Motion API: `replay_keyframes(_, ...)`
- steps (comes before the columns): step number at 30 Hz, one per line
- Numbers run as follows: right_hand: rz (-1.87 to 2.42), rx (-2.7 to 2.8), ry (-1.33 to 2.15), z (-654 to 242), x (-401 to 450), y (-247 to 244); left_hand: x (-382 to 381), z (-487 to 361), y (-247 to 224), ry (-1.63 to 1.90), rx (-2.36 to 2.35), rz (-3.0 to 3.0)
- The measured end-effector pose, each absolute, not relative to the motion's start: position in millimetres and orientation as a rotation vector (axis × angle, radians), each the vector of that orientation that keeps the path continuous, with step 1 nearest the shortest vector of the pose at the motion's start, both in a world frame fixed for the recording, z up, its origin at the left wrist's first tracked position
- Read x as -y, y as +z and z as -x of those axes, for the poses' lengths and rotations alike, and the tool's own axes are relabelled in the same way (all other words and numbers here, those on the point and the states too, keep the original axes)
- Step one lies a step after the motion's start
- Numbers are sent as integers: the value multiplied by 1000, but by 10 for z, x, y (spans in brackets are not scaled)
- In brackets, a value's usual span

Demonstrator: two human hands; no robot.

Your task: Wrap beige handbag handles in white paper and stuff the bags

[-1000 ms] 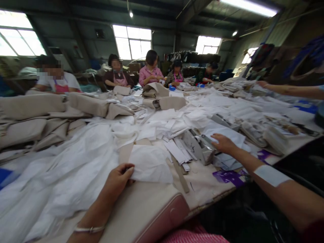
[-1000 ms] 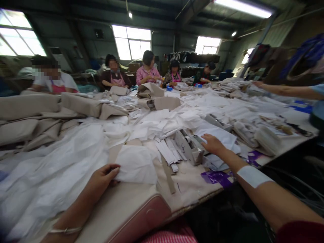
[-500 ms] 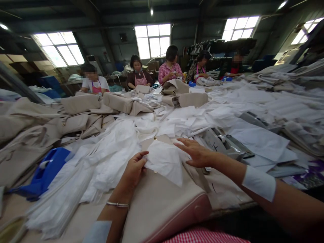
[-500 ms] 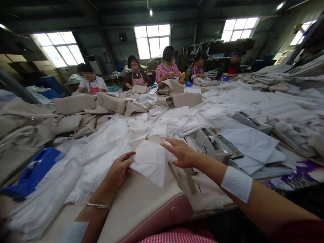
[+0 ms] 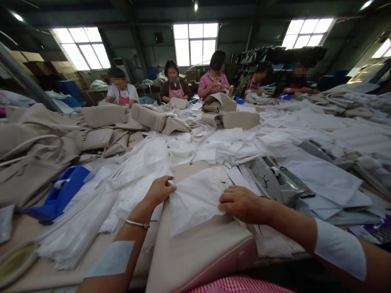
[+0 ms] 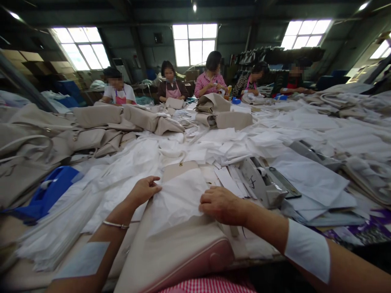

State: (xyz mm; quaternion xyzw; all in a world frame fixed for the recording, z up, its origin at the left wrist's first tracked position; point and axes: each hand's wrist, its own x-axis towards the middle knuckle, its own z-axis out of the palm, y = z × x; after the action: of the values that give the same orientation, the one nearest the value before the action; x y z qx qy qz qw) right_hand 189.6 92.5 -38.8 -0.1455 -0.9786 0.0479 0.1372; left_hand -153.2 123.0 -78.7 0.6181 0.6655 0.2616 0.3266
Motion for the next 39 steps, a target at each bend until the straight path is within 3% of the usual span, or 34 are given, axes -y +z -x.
replay_keyframes(5, 390, 2805, 1051, -1735, -981, -156, -1348, 1528, -788, 616, -1741, -1815)
replay_keyframes(7, 448, 2730, 1150, -1633, -1115, -28, -1389, 1509, -785, 595, -1712, -1877)
replay_keyframes(10, 507, 2695, 828, -1377, -1319, 31, -1454, 1476, -782, 568, -1686, -1958)
replay_keyframes(14, 554, 2936, 463, -1042, -1410, -313, -1494, 1480, -790, 530, -1744, -2043)
replay_keyframes(21, 725, 3056, 458, -984, -1325, -822, -1270, 1288, -424, 467, -1976, -2176)
replay_keyframes(25, 648, 3008, 419, -969, -1347, -821, -1112, 888, -196, 393, -1320, -2520)
replay_keyframes(28, 608, 2997, 429, -995, -1348, -859, -1016, 746, -374, 236, -1044, -2510)
replay_keyframes(33, 795, 3022, 435, -1340, -1414, -917, -899, 834, -778, 42, -1282, -2439)
replay_keyframes(39, 1243, 2995, 252, -2001, -1720, -759, -899, 788, -714, -117, -1265, -2419)
